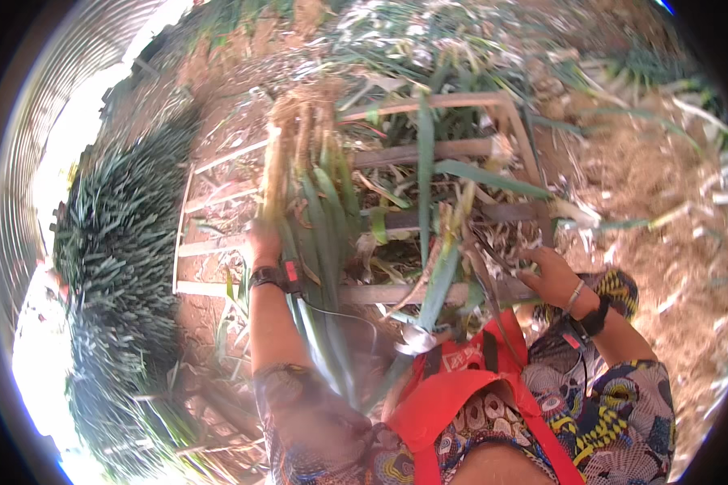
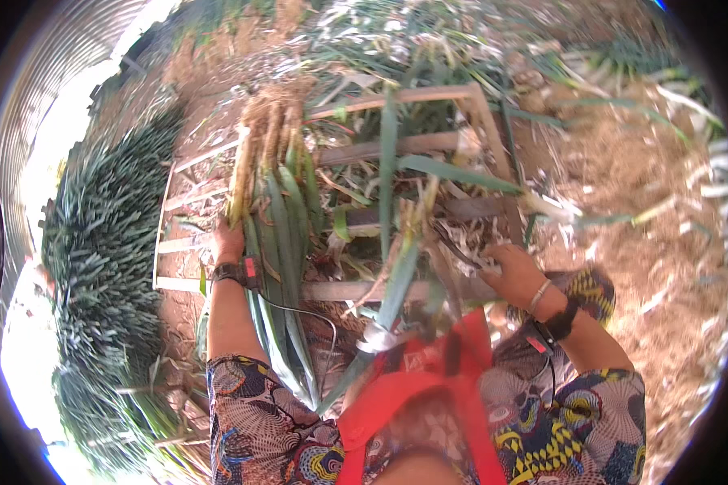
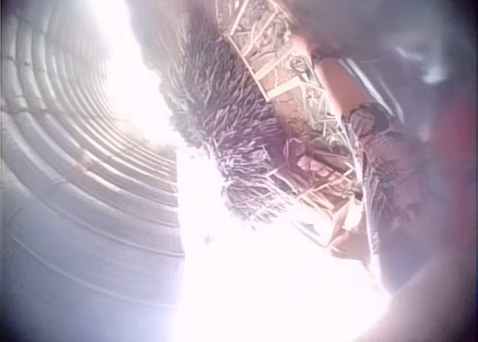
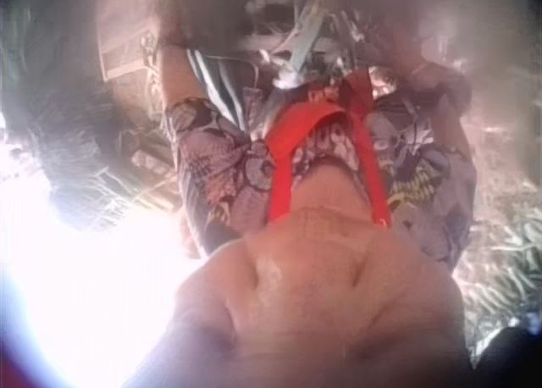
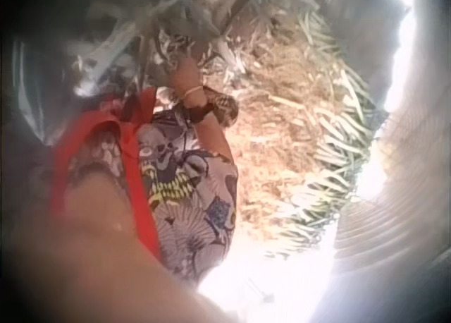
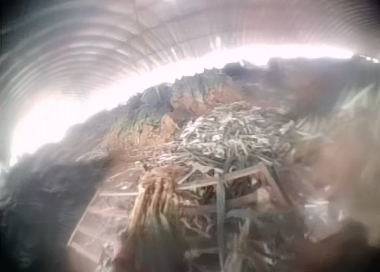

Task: Trimming roots and peeling the outer layers of harvested leeks using trimming shears.

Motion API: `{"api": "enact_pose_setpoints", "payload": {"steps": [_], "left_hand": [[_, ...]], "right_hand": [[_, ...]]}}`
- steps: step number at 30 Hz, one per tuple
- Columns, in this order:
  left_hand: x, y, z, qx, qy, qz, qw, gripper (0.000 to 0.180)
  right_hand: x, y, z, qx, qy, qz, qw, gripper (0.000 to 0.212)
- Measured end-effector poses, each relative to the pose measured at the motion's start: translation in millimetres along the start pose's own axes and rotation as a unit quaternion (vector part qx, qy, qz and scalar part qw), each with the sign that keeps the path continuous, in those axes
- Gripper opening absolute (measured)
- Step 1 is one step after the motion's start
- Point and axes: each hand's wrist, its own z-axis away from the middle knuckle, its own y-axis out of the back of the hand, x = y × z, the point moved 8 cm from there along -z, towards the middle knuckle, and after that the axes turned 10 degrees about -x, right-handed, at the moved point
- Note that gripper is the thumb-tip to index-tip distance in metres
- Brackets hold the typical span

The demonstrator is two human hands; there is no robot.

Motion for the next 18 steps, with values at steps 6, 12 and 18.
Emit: {"api": "enact_pose_setpoints", "payload": {"steps": [6,12,18], "left_hand": [[46,20,80,0.119,-0.007,-0.097,0.988,0.039],[49,21,155,0.073,-0.068,-0.123,0.987,0.035],[152,46,243,-0.135,-0.184,0.166,0.959,0.033]], "right_hand": [[-13,-5,3,0.072,-0.01,0.039,0.997,0.058],[-30,-46,-34,0.037,-0.052,0.078,0.995,0.085],[-10,-73,-35,0.029,-0.137,-0.006,0.99,0.084]]}}
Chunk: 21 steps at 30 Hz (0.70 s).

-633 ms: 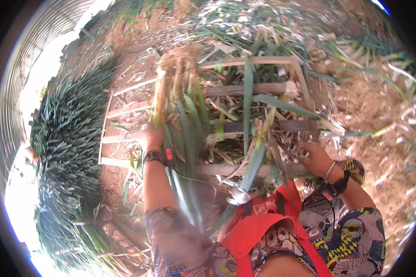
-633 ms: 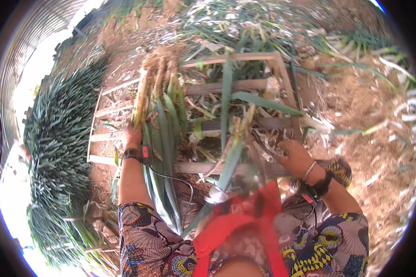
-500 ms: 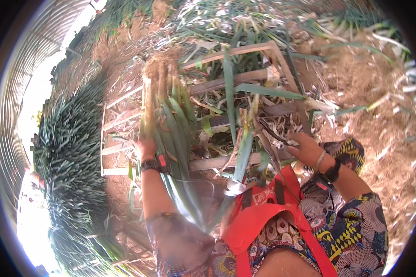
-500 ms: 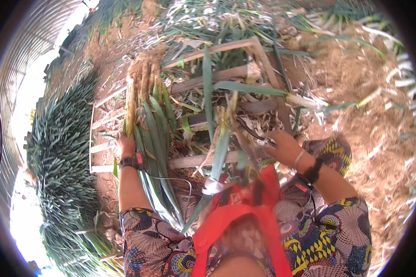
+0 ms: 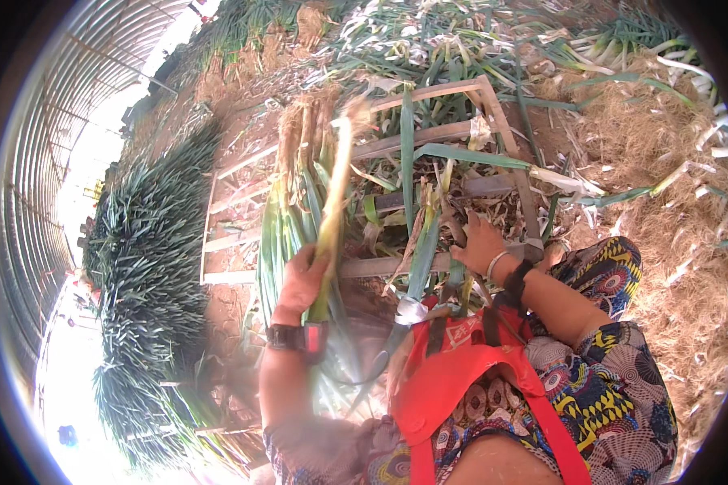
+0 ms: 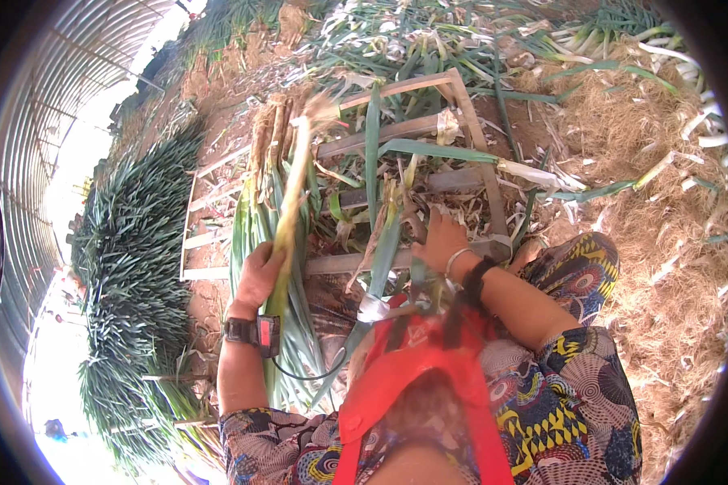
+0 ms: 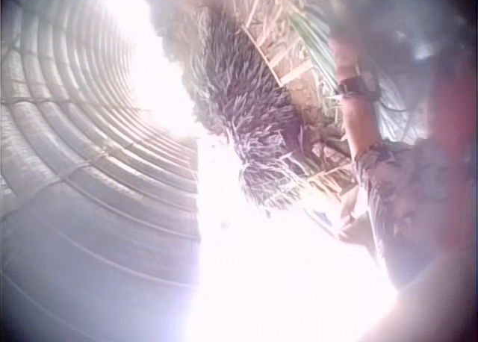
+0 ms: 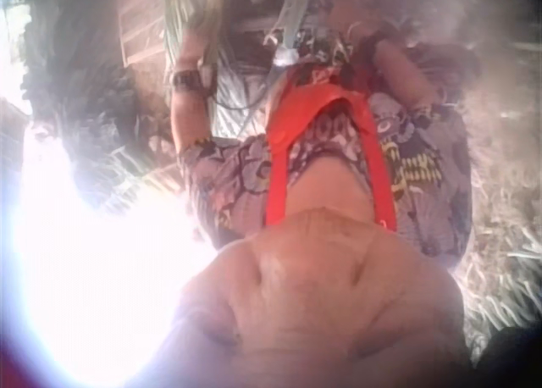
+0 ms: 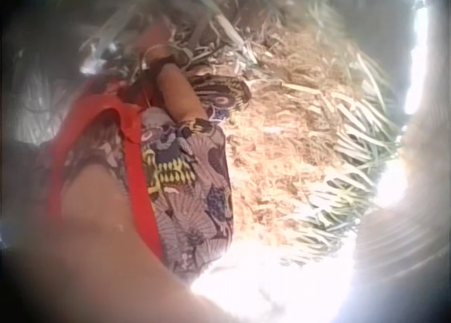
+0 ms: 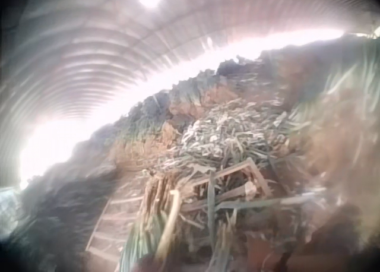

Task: Trimming roots and peeling the outer layers of harvested leeks using trimming shears.

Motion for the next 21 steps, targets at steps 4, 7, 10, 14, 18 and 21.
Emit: {"api": "enact_pose_setpoints", "payload": {"steps": [4,7,10,14,18,21], "left_hand": [[39,-71,-24,-0.12,0.014,0.203,0.972,0.036],[-17,-119,-60,-0.1,0.002,0.199,0.975,0.04],[-32,-153,-82,-0.128,0.005,0.146,0.981,0.043],[-33,-169,-87,-0.094,-0.029,0.183,0.978,0.043],[-20,-166,-80,-0.049,-0.105,0.168,0.979,0.041],[-20,-157,-70,0.004,-0.199,0.05,0.979,0.036]], "right_hand": [[3,11,-12,-0.025,0.051,0.008,0.998,0.068],[-22,31,-3,0.01,0.116,-0.04,0.992,0.061],[-26,35,36,-0.09,0.198,-0.039,0.975,0.056],[-41,37,117,-0.286,0.178,-0.061,0.94,0.057],[-45,36,138,-0.304,0.191,-0.044,0.932,0.056],[-62,40,124,-0.266,0.217,-0.034,0.939,0.053]]}}
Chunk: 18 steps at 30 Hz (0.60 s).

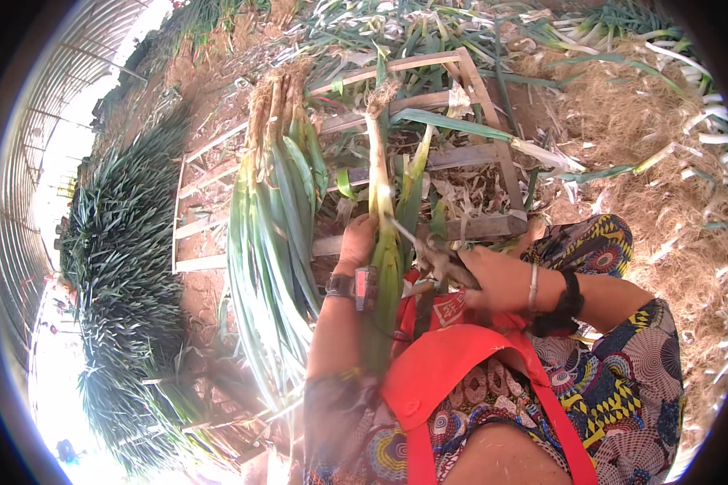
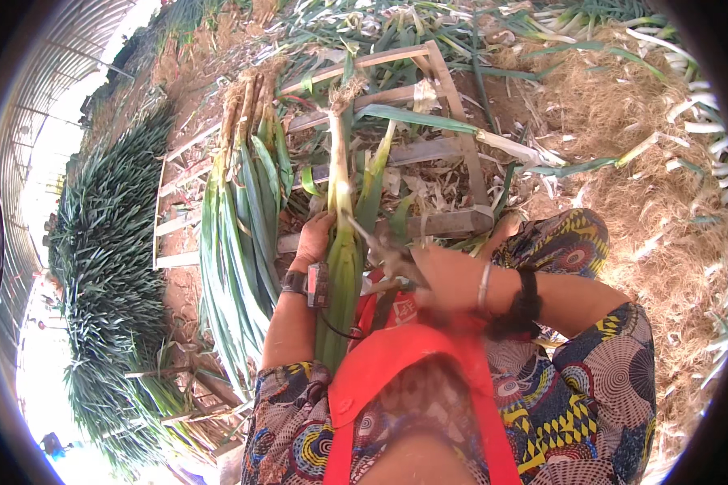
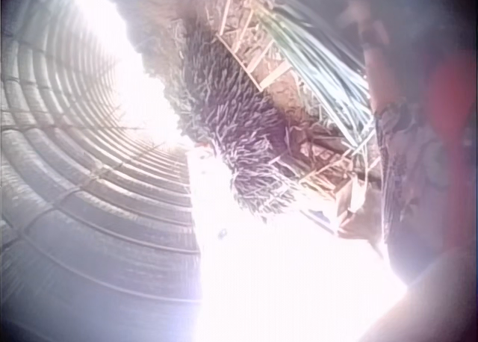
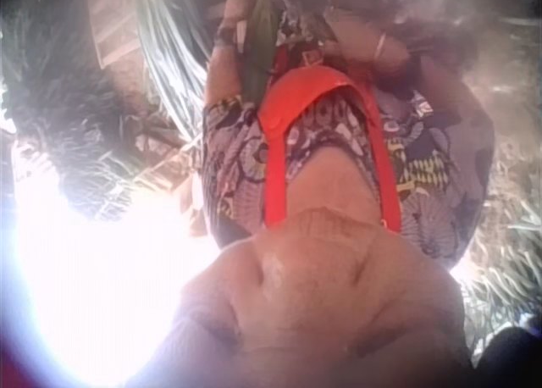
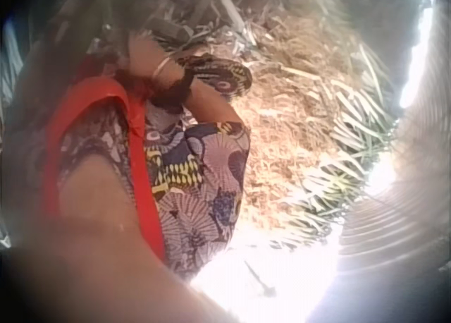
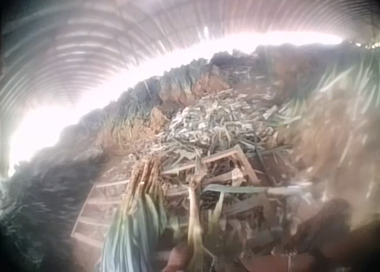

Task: Trimming roots and peeling the outer layers of harvested leeks using trimming shears.

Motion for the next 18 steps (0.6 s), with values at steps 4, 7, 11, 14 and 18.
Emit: {"api": "enact_pose_setpoints", "payload": {"steps": [4,7,11,14,18], "left_hand": [[-9,-23,3,-0.028,0.244,0.324,0.914,0.034],[-23,-22,8,-0.034,0.277,0.204,0.938,0.033],[-23,7,19,0.17,0.193,0.053,0.965,0.034],[-5,27,20,0.206,0.138,0.002,0.969,0.035],[19,12,22,0.045,0.188,0.055,0.98,0.036]], "right_hand": [[16,45,-50,0.121,-0.001,0.025,0.992,0.037],[44,66,-78,0.181,-0.051,-0.009,0.982,0.036],[28,39,-49,0.129,-0.011,0.013,0.992,0.039],[4,18,-12,0.056,0.009,-0.023,0.998,0.048],[3,-7,5,-0.024,-0.003,-0.022,0.999,0.053]]}}
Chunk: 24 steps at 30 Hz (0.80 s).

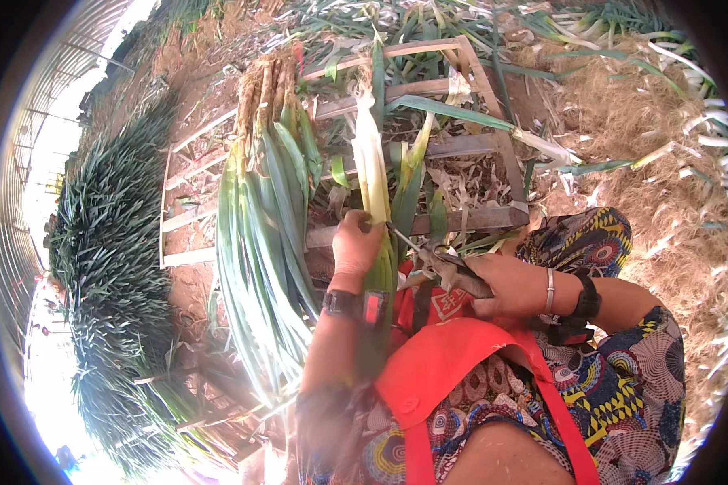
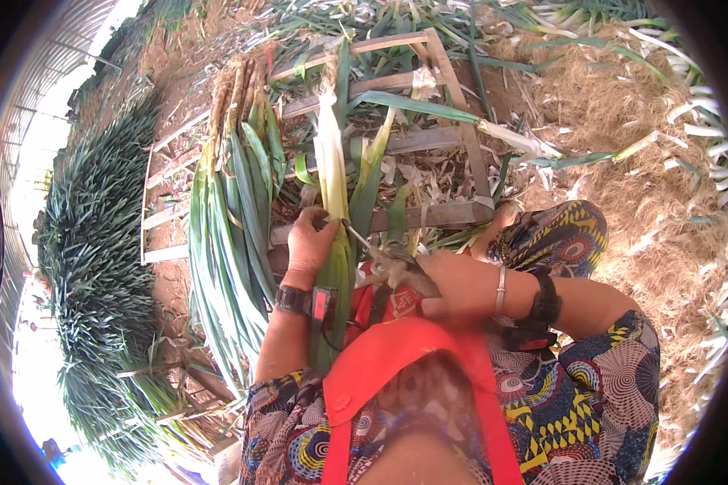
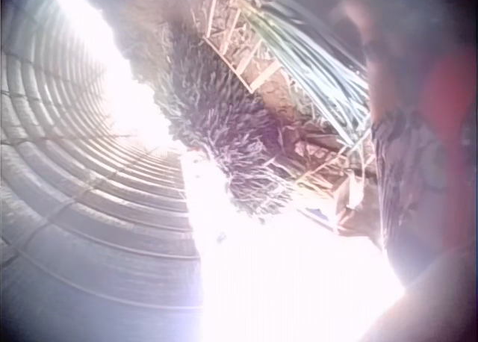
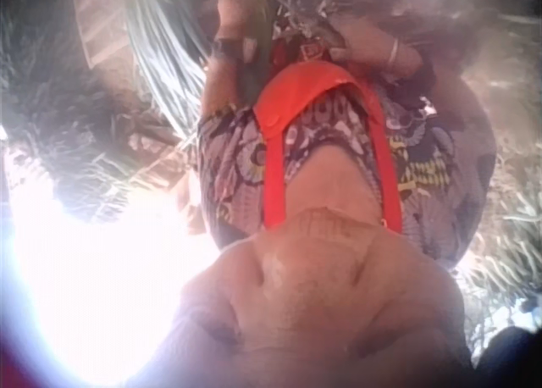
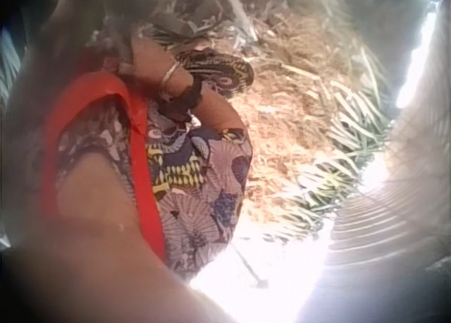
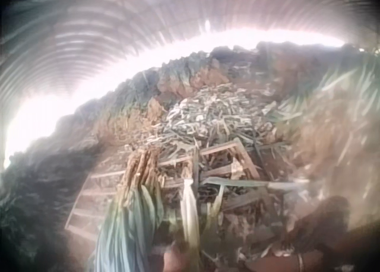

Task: Trimming roots and peeling the outer layers of harvested leeks using trimming shears.

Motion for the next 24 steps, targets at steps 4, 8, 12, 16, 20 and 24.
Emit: {"api": "enact_pose_setpoints", "payload": {"steps": [4,8,12,16,20,24], "left_hand": [[16,-4,11,-0.037,0.034,-0.147,0.988,0.048],[12,-16,7,-0.105,0.098,-0.183,0.973,0.05],[14,-28,-2,-0.114,0.118,-0.191,0.968,0.053],[-4,-17,-4,-0.112,0.094,-0.102,0.984,0.053],[-22,-10,-4,-0.157,0.11,0.058,0.98,0.055],[-5,-9,-6,-0.161,0.087,0.033,0.982,0.058]], "right_hand": [[-3,12,-15,0.025,0.0,0.023,0.999,0.055],[14,44,-69,0.061,-0.005,0.013,0.998,0.05],[43,115,-137,0.203,-0.075,0.051,0.975,0.036],[50,131,-137,0.233,-0.106,0.032,0.966,0.04],[20,93,-108,0.163,0.002,0.114,0.98,0.037],[48,128,-145,0.192,-0.078,0.078,0.975,0.04]]}}
